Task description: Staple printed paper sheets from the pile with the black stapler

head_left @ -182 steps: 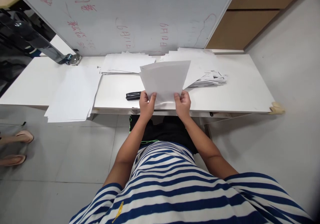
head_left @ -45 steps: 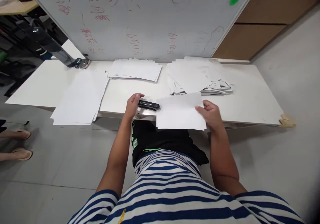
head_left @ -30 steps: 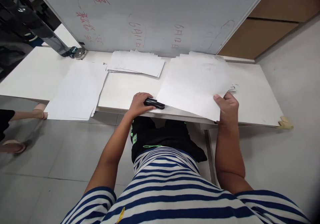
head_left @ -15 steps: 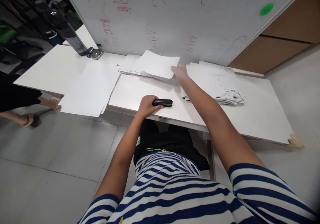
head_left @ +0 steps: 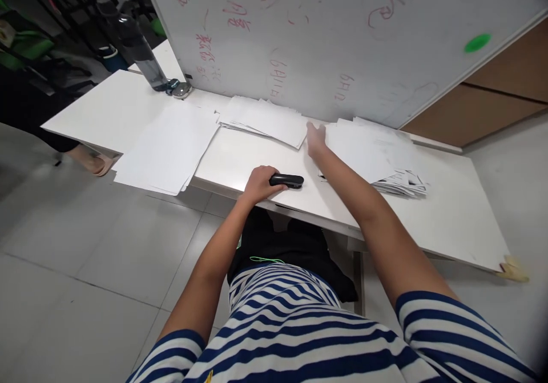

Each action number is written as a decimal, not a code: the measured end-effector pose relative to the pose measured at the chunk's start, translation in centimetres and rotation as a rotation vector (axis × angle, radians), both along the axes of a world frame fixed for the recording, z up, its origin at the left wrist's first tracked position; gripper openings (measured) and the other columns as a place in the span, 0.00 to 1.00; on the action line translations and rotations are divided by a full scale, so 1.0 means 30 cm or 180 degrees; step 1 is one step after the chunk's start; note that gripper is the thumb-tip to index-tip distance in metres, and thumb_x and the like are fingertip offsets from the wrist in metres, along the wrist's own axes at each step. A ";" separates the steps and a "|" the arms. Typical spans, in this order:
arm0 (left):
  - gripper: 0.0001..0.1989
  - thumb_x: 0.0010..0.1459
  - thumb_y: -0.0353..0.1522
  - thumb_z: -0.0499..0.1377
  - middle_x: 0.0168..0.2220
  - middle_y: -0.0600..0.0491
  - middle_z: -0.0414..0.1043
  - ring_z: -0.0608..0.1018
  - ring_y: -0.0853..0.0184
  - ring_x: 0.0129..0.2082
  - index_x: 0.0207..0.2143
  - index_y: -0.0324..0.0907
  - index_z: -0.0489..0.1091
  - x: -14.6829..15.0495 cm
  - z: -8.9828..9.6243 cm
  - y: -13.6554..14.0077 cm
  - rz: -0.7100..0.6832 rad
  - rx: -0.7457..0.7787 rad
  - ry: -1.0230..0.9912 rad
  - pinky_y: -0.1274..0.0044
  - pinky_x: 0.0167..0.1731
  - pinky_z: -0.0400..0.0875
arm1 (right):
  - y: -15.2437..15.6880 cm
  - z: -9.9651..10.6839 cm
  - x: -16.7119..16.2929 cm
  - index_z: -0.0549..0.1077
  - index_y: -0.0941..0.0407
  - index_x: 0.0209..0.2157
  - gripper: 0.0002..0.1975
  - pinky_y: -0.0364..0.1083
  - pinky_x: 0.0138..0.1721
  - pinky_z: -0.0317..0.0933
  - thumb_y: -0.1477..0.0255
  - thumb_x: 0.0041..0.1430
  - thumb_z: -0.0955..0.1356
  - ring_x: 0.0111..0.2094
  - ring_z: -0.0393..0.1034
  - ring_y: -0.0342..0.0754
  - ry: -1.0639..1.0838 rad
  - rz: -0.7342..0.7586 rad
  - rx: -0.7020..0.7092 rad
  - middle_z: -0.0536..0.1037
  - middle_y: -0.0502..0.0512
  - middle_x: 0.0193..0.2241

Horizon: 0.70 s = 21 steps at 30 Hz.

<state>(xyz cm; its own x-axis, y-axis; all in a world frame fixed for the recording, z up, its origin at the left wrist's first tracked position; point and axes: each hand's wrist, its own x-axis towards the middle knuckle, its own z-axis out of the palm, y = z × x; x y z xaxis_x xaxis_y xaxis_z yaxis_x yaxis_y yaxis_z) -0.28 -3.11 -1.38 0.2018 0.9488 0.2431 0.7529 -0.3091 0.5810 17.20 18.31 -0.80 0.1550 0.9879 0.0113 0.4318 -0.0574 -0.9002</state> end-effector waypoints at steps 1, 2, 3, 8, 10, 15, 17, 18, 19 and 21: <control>0.20 0.54 0.46 0.68 0.41 0.50 0.78 0.76 0.57 0.44 0.44 0.44 0.74 -0.001 0.000 0.001 0.0006 0.0014 0.0003 0.67 0.46 0.66 | -0.008 -0.006 -0.006 0.47 0.62 0.70 0.41 0.65 0.68 0.48 0.51 0.65 0.57 0.70 0.51 0.61 0.0228 -0.0144 -0.0248 0.56 0.73 0.68; 0.20 0.54 0.45 0.68 0.41 0.50 0.78 0.76 0.57 0.44 0.44 0.44 0.74 -0.001 0.000 0.002 0.0012 0.0032 0.0004 0.67 0.46 0.66 | -0.012 -0.008 -0.018 0.45 0.62 0.70 0.43 0.63 0.68 0.48 0.49 0.65 0.56 0.71 0.50 0.60 0.0421 -0.0337 -0.0487 0.54 0.73 0.69; 0.20 0.54 0.45 0.68 0.41 0.50 0.78 0.76 0.57 0.44 0.44 0.44 0.74 0.000 -0.001 0.002 0.0017 0.0050 0.0002 0.67 0.45 0.66 | -0.012 -0.006 -0.034 0.44 0.62 0.71 0.44 0.62 0.68 0.48 0.47 0.64 0.55 0.72 0.49 0.59 0.0551 -0.0513 -0.0652 0.53 0.72 0.70; 0.19 0.54 0.45 0.68 0.40 0.50 0.79 0.77 0.57 0.44 0.43 0.44 0.74 0.006 0.001 0.001 0.0050 0.0016 0.0021 0.66 0.45 0.66 | 0.040 0.015 -0.134 0.42 0.60 0.72 0.48 0.64 0.66 0.52 0.40 0.63 0.51 0.71 0.51 0.60 0.0357 -0.0120 -0.0576 0.52 0.71 0.71; 0.19 0.54 0.45 0.68 0.40 0.50 0.78 0.77 0.57 0.44 0.43 0.44 0.74 0.008 0.004 -0.001 0.0059 0.0010 0.0030 0.66 0.45 0.66 | 0.073 0.019 -0.167 0.47 0.57 0.71 0.51 0.64 0.65 0.53 0.36 0.59 0.51 0.70 0.54 0.61 0.0222 0.0200 -0.0363 0.56 0.69 0.69; 0.17 0.55 0.45 0.67 0.39 0.51 0.78 0.77 0.59 0.42 0.41 0.44 0.74 0.010 0.012 -0.006 0.0036 0.0011 0.0061 0.67 0.44 0.67 | 0.142 0.022 -0.218 0.45 0.59 0.72 0.55 0.66 0.66 0.53 0.34 0.57 0.45 0.70 0.52 0.62 0.0364 0.0179 -0.0328 0.54 0.69 0.70; 0.17 0.55 0.45 0.67 0.39 0.51 0.78 0.77 0.59 0.41 0.40 0.44 0.74 0.010 0.013 -0.007 0.0010 0.0005 0.0069 0.67 0.44 0.66 | 0.151 0.023 -0.231 0.39 0.59 0.73 0.51 0.67 0.65 0.53 0.38 0.61 0.43 0.72 0.49 0.62 0.0532 0.0115 -0.0531 0.49 0.68 0.72; 0.17 0.55 0.45 0.67 0.38 0.51 0.77 0.76 0.59 0.41 0.40 0.44 0.74 0.010 0.013 -0.007 0.0007 0.0009 0.0070 0.67 0.44 0.66 | 0.152 0.023 -0.236 0.38 0.59 0.73 0.48 0.67 0.65 0.53 0.40 0.63 0.44 0.72 0.47 0.61 0.0605 0.0132 -0.0609 0.47 0.68 0.72; 0.17 0.55 0.45 0.67 0.38 0.51 0.77 0.76 0.59 0.41 0.40 0.44 0.73 0.011 0.013 -0.007 0.0009 0.0018 0.0066 0.67 0.44 0.66 | 0.152 0.021 -0.241 0.36 0.58 0.73 0.45 0.67 0.65 0.53 0.43 0.66 0.44 0.73 0.45 0.60 0.0661 0.0170 -0.0663 0.46 0.66 0.73; 0.17 0.55 0.45 0.67 0.38 0.51 0.77 0.76 0.59 0.41 0.40 0.44 0.73 0.011 0.013 -0.007 0.0013 0.0023 0.0050 0.67 0.44 0.66 | 0.152 0.015 -0.250 0.36 0.58 0.73 0.40 0.66 0.66 0.52 0.48 0.69 0.46 0.73 0.44 0.58 0.0696 0.0237 -0.0709 0.45 0.64 0.73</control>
